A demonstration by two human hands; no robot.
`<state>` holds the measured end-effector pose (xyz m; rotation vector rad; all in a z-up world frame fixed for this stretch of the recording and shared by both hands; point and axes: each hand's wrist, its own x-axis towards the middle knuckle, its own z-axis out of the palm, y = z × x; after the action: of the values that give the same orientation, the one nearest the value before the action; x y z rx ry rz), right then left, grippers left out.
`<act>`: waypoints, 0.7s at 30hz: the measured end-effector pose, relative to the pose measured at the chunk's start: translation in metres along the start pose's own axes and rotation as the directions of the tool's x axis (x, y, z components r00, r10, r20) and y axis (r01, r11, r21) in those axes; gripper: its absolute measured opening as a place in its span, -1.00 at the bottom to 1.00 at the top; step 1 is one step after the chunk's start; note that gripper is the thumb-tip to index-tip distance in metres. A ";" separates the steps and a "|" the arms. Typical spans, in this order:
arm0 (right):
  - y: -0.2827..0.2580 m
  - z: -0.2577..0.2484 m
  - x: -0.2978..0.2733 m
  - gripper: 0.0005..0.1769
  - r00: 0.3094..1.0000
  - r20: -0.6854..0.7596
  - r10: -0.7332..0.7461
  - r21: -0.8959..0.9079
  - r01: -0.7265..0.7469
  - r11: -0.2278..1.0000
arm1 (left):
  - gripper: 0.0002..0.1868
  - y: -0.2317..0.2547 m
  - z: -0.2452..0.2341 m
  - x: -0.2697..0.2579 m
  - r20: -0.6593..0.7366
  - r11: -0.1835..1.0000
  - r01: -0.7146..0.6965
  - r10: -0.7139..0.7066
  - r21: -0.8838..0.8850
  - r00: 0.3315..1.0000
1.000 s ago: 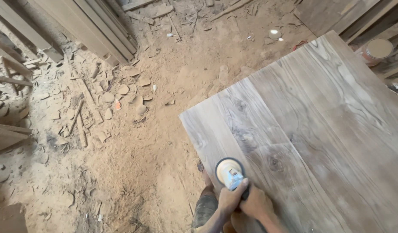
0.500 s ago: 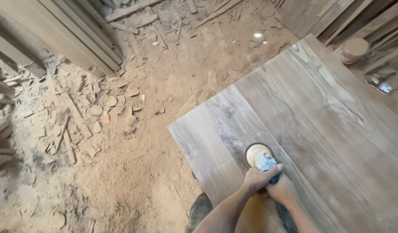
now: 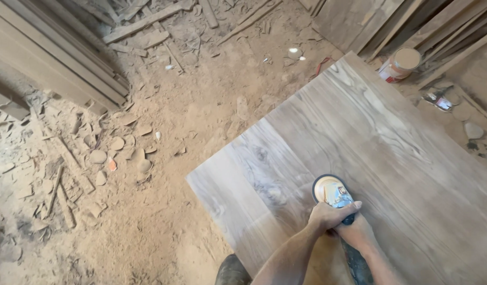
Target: Sanding a large wooden board using an electric orbital sander.
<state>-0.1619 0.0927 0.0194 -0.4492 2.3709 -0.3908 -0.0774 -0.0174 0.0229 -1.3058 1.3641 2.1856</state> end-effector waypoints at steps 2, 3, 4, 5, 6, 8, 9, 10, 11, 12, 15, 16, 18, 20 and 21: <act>-0.007 -0.008 -0.004 -0.35 0.991 0.069 0.118 0.027 -0.120 0.992 | 0.08 0.006 0.004 0.006 0.033 0.998 0.009 -0.011 0.062 0.999; 0.007 -0.005 0.007 -0.35 0.991 0.062 0.118 0.030 -0.120 0.992 | 0.08 0.009 0.007 0.010 0.037 0.998 0.003 -0.006 0.065 0.999; 0.020 -0.002 0.018 -0.31 0.998 -0.019 0.061 0.006 -0.061 0.998 | 0.09 0.013 0.009 0.015 0.057 0.997 0.001 -0.006 0.073 0.998; 0.035 0.002 0.027 -0.27 0.995 -0.095 0.001 -0.025 -0.003 1.000 | 0.09 0.015 0.013 0.019 0.078 0.997 0.002 -0.008 0.080 0.997; 0.041 0.003 0.033 -0.27 0.995 -0.100 0.003 -0.025 -0.005 1.000 | 0.09 0.017 0.015 0.024 0.082 0.997 -0.002 -0.005 0.082 0.997; 0.055 0.001 0.045 -0.27 0.989 -0.133 0.062 0.067 -0.054 0.996 | 0.12 0.022 0.022 0.035 0.117 0.992 0.002 -0.017 0.130 0.993; 0.064 0.003 0.053 -0.27 0.988 -0.142 0.062 0.067 -0.052 0.996 | 0.12 0.026 0.026 0.039 0.122 0.991 -0.006 -0.010 0.132 0.993; 0.072 0.004 0.061 -0.34 0.986 -0.163 0.014 0.083 -0.001 0.997 | 0.13 0.029 0.030 0.043 0.125 0.983 -0.014 -0.009 0.180 0.992; 0.080 0.006 0.069 -0.41 0.982 -0.186 -0.033 0.097 0.052 0.994 | 0.15 0.034 0.034 0.046 0.127 0.973 -0.022 -0.008 0.230 0.992; 0.090 0.008 0.075 -0.41 0.980 -0.195 -0.034 0.097 0.054 0.994 | 0.15 0.036 0.039 0.049 0.132 0.972 -0.031 0.000 0.232 0.991; 0.111 0.012 0.094 -0.48 0.943 -0.271 -0.192 0.211 0.253 0.944 | 0.18 0.047 0.052 0.056 0.119 0.931 -0.087 0.047 0.355 0.992; 0.115 0.012 0.098 -0.55 0.944 -0.281 -0.172 0.167 0.225 0.960 | 0.19 0.050 0.055 0.058 0.111 0.905 -0.107 0.067 0.412 0.992; 0.104 0.006 0.094 -0.60 0.943 -0.291 -0.159 0.123 0.202 0.972 | 0.21 0.058 0.057 0.058 0.098 0.876 -0.126 0.090 0.466 0.991; 0.077 -0.002 0.073 -0.59 0.979 -0.170 0.117 0.502 -0.016 0.865 | 0.22 0.061 0.051 0.054 0.111 0.862 -0.084 0.033 0.501 0.993; 0.077 0.004 0.073 -0.59 0.980 -0.158 0.117 0.506 -0.022 0.862 | 0.22 0.052 0.045 0.053 0.102 0.861 -0.072 0.023 0.503 0.994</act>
<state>-0.2277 0.1309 -0.0555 -0.0807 2.3270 -1.0244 -0.1642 -0.0203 0.0192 -0.9637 1.7866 1.7063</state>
